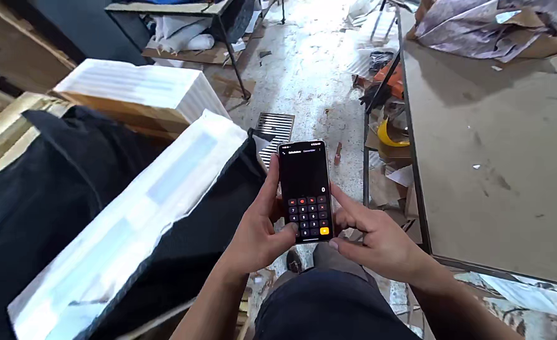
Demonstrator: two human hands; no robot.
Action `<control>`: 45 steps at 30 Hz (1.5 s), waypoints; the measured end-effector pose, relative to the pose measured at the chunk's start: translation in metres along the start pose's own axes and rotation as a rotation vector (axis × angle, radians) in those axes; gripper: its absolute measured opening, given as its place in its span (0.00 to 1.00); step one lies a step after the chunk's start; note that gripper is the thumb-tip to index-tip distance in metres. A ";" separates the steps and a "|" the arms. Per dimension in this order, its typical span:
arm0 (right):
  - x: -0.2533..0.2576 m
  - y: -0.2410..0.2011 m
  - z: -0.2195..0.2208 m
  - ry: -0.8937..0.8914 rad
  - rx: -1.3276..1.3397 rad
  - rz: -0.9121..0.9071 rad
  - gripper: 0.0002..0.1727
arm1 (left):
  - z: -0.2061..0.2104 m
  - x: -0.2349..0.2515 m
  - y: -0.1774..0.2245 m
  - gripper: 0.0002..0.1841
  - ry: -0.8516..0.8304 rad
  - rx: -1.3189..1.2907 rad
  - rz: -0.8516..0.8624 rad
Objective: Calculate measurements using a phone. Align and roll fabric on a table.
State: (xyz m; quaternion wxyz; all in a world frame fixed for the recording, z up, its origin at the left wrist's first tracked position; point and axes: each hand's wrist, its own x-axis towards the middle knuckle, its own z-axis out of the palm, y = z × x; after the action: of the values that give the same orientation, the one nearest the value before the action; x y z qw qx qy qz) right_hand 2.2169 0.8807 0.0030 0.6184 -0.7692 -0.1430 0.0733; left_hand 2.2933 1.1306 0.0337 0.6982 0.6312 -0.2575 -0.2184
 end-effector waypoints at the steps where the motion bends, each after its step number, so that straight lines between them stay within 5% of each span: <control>1: 0.010 0.002 -0.006 0.013 0.005 0.001 0.54 | -0.006 0.015 -0.001 0.62 -0.003 0.017 0.000; 9: 0.091 0.039 -0.083 0.078 0.010 0.012 0.53 | -0.039 0.147 -0.022 0.59 -0.106 -0.047 0.027; 16: 0.161 0.073 -0.199 0.095 -0.016 0.004 0.53 | -0.026 0.292 -0.044 0.54 -0.017 -0.006 0.036; 20: 0.199 0.086 -0.268 0.099 -0.053 0.009 0.52 | -0.022 0.371 -0.049 0.56 -0.109 -0.077 0.056; 25: 0.249 0.099 -0.329 0.085 -0.042 0.022 0.52 | -0.019 0.447 -0.054 0.63 0.005 0.028 -0.004; 31: 0.321 0.126 -0.376 0.112 -0.119 0.044 0.52 | -0.036 0.534 -0.060 0.58 0.125 0.013 -0.002; 39: 0.457 0.154 -0.424 0.119 -0.208 -0.009 0.51 | -0.109 0.657 -0.077 0.58 0.319 0.206 0.032; 45: 0.572 0.160 -0.470 0.089 -0.090 0.019 0.51 | -0.216 0.746 -0.071 0.51 -0.004 -0.082 0.100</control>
State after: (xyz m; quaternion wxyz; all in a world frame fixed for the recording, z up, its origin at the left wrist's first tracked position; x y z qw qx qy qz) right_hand 2.9164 0.5906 -0.0103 0.5883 -0.8000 -0.1112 0.0385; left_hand 3.0083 0.8189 0.0103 0.7331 0.5880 -0.2808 -0.1950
